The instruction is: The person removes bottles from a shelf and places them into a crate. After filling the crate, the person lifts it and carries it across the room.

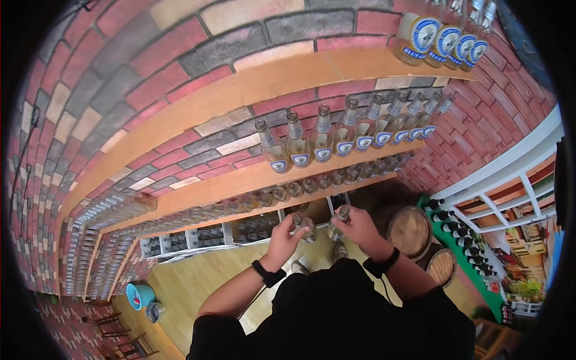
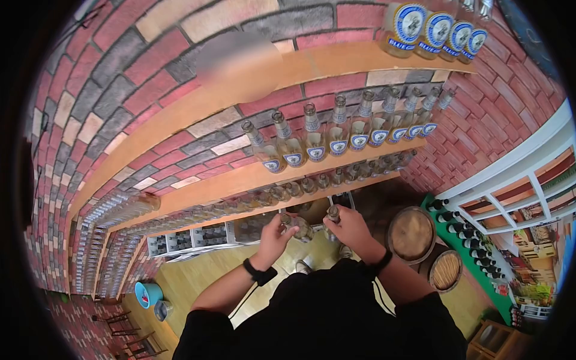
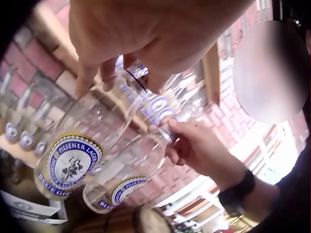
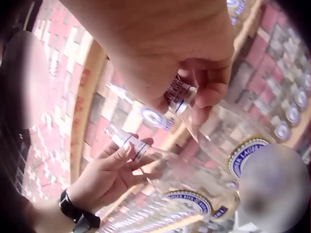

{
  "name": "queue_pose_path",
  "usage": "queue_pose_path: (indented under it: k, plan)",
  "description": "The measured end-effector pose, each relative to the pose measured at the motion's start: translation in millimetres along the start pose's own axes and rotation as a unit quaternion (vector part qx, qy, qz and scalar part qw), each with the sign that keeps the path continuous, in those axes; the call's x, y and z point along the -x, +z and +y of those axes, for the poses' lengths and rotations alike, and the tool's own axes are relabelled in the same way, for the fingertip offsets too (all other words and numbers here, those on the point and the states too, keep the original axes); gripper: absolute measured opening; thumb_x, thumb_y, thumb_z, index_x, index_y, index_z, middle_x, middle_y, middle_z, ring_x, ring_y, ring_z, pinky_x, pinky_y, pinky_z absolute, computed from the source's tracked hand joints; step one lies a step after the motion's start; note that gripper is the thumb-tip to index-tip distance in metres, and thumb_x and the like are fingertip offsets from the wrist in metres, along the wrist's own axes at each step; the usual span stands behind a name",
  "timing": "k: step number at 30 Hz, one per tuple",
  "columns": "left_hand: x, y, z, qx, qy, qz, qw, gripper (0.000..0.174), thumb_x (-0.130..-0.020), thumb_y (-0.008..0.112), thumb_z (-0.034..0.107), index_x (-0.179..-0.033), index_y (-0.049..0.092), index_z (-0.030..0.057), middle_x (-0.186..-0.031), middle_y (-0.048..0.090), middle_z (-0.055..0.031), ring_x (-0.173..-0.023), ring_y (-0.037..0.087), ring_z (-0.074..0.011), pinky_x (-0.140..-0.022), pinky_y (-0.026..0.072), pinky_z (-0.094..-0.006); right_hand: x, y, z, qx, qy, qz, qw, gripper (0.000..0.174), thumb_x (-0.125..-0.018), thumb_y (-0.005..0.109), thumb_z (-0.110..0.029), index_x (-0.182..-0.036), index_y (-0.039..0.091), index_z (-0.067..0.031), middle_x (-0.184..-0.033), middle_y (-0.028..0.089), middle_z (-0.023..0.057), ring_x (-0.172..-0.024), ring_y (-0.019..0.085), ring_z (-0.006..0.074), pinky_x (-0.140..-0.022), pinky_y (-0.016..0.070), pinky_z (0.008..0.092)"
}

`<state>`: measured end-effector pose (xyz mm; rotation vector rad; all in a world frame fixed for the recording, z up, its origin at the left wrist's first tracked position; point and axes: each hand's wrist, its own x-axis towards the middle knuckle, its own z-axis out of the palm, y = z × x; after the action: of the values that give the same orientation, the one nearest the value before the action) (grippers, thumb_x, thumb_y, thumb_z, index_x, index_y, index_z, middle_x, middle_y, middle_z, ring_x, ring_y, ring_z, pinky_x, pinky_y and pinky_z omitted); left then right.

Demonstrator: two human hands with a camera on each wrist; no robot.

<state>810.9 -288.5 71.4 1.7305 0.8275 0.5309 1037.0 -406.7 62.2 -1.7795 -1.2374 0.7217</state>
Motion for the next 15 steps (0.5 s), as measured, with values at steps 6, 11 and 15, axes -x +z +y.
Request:
queue_pose_path:
  k: [6, 11, 15]
  plan:
    - [-28.1, 48.3, -187.0, -0.057, 0.076, 0.04, 0.995, 0.035, -0.084, 0.081, 0.007, -0.116, 0.066, 0.0028, -0.123, 0.07, -0.0196, -0.118, 0.067, -0.0371, -0.094, 0.0564, -0.0398, -35.1, 102.2, 132.6, -0.007, -0.014, 0.028, 0.999, 0.027, -0.085, 0.077, -0.013, -0.109, 0.068, -0.0025, -0.103, 0.072, 0.0162, -0.072, 0.071, 0.0308, -0.067, 0.0566, 0.0374]
    - [-52.5, 76.6, -251.9, -0.093, 0.078, 0.09, 0.989, 0.034, -0.083, 0.081, 0.007, -0.115, 0.067, 0.0039, -0.12, 0.071, -0.0188, -0.109, 0.07, -0.036, -0.088, 0.0573, -0.0382, -64.6, 162.7, 206.7, -0.002, -0.016, 0.071, 0.997, 0.031, -0.083, 0.077, -0.008, -0.112, 0.067, -0.0024, -0.108, 0.072, 0.0185, -0.086, 0.073, 0.0367, -0.073, 0.0582, 0.0392]
    - [-81.4, 94.4, -292.5, -0.076, -0.01, 0.117, 0.99, 0.036, -0.082, 0.082, 0.006, -0.115, 0.068, 0.0043, -0.112, 0.073, -0.0177, -0.08, 0.068, -0.0306, -0.07, 0.0556, -0.0368, -81.5, 205.5, 259.9, 0.039, 0.058, 0.069, 0.995, 0.033, -0.083, 0.077, -0.008, -0.113, 0.067, -0.002, -0.104, 0.072, 0.0196, -0.092, 0.072, 0.0385, -0.076, 0.0585, 0.0406]
